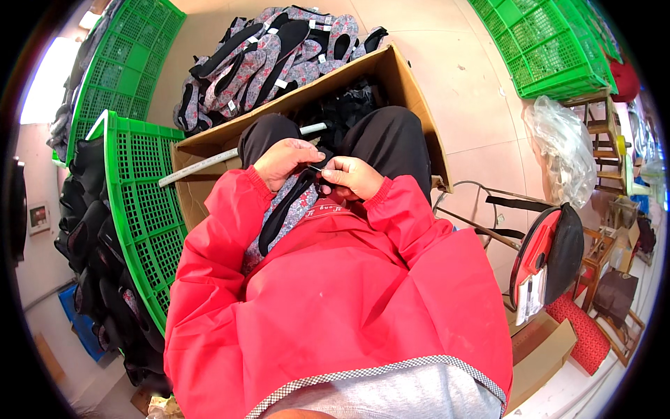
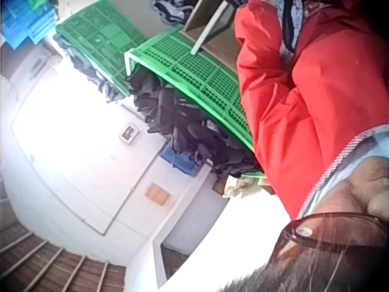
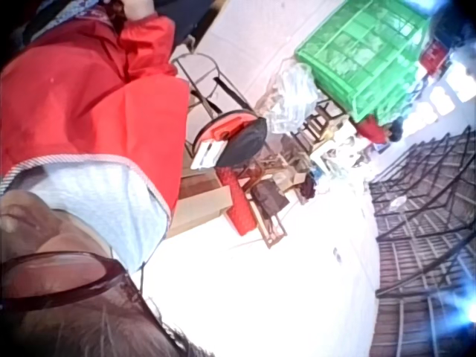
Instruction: The person sits on the floor and assembles slippers by hand. They pick up a black slipper and a patterned insole, align the parts, and press them together to attach the insole to the sole. The person repeats this process for multiple slippers, handling them one at a time.
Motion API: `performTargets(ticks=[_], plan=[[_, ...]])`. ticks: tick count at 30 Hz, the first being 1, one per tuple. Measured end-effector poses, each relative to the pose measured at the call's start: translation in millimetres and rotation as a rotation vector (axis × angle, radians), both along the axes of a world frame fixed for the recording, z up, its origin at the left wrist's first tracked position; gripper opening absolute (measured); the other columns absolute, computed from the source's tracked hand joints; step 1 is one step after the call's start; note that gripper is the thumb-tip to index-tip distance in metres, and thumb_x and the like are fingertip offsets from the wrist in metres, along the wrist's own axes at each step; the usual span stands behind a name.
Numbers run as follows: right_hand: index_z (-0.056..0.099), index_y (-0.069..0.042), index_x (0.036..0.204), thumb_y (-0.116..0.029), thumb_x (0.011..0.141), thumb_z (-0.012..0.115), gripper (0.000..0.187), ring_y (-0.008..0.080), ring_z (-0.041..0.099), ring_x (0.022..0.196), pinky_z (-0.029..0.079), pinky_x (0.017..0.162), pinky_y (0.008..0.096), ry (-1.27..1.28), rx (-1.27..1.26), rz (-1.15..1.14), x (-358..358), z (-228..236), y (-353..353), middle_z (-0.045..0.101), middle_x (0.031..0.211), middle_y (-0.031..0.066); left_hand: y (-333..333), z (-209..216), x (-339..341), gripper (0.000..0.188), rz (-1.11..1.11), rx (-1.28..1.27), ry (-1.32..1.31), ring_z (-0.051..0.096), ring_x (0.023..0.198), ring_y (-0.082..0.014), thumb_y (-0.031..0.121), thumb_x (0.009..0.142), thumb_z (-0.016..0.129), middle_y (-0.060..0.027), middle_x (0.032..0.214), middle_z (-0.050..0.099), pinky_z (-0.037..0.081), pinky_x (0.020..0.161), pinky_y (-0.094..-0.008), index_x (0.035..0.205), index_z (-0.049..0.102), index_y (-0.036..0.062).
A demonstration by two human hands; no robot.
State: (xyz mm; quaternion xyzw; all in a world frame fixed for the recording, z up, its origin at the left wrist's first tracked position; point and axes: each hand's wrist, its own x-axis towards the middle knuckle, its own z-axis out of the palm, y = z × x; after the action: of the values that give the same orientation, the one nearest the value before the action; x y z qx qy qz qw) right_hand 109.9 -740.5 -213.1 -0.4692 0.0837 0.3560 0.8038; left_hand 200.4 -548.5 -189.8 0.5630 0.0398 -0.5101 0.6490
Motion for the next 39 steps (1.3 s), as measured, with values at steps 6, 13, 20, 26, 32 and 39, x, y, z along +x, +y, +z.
performTargets(ticks=[6, 13, 20, 26, 32, 39], plan=[[0.051, -0.008, 0.097, -0.025, 0.096, 0.058, 0.018, 0.0048, 0.033, 0.05, 0.024, 0.043, 0.0182, 0.075, 0.071, -0.001, 0.1, -2.7, -2.1, 0.061, 0.083, 0.0074, 0.0, -3.5, -0.4, 0.009, 0.007, -0.002, 0.005, 0.056, 0.069, -0.0104, 0.008, 0.085, 0.065, -0.0023, 0.074, 0.062, 0.045, 0.066, -0.0252, 0.078, 0.065, 0.0025], [0.051, -0.008, 0.094, -0.025, 0.095, 0.059, 0.018, 0.0048, 0.034, 0.05, 0.025, 0.043, 0.0182, 0.054, 0.077, -0.002, 1.1, -4.8, -2.0, 0.061, 0.083, 0.0076, -1.7, 6.1, -0.9, 0.009, -0.003, 0.041, -0.04, 0.054, 0.066, -0.0088, 0.01, 0.084, 0.066, -0.0004, 0.073, 0.061, 0.042, 0.064, -0.0239, 0.076, 0.066, 0.0043], [0.052, -0.008, 0.09, -0.021, 0.096, 0.058, 0.016, 0.0043, 0.036, 0.049, 0.026, 0.043, 0.0178, 0.018, 0.012, -0.006, 1.7, -2.2, -1.4, 0.061, 0.08, 0.006, -1.0, -5.7, -0.2, 0.01, -0.011, 0.049, -0.055, 0.053, 0.066, -0.0077, 0.011, 0.083, 0.066, 0.0007, 0.073, 0.061, 0.041, 0.062, -0.0232, 0.076, 0.066, 0.0046], [0.052, -0.007, 0.089, -0.019, 0.097, 0.057, 0.015, 0.004, 0.036, 0.049, 0.026, 0.044, 0.0178, 0.024, 0.005, -0.013, 1.7, -7.5, -1.9, 0.059, 0.077, 0.0055, -1.2, -6.8, 0.5, 0.009, -0.032, 0.047, -0.083, 0.054, 0.067, -0.0075, 0.011, 0.083, 0.066, 0.0007, 0.073, 0.061, 0.041, 0.063, -0.0222, 0.077, 0.067, 0.0051], [0.053, -0.006, 0.092, -0.017, 0.096, 0.057, 0.012, 0.0042, 0.035, 0.048, 0.026, 0.044, 0.0183, 0.023, -0.005, 0.004, 2.8, -13.8, -3.9, 0.058, 0.075, 0.0058, -1.5, -11.2, 0.5, 0.01, -0.027, 0.033, -0.085, 0.055, 0.067, -0.0085, 0.011, 0.084, 0.065, -0.0007, 0.073, 0.063, 0.043, 0.064, -0.0232, 0.077, 0.068, 0.004], [0.054, -0.006, 0.092, -0.017, 0.096, 0.058, 0.012, 0.0044, 0.035, 0.048, 0.026, 0.044, 0.0185, 0.031, 0.002, 0.014, 5.0, -12.3, -4.9, 0.057, 0.074, 0.0058, -2.3, -15.2, 1.7, 0.011, -0.042, 0.057, -0.085, 0.057, 0.066, -0.0092, 0.011, 0.085, 0.065, -0.0018, 0.074, 0.065, 0.044, 0.065, -0.0234, 0.078, 0.068, 0.0028]])
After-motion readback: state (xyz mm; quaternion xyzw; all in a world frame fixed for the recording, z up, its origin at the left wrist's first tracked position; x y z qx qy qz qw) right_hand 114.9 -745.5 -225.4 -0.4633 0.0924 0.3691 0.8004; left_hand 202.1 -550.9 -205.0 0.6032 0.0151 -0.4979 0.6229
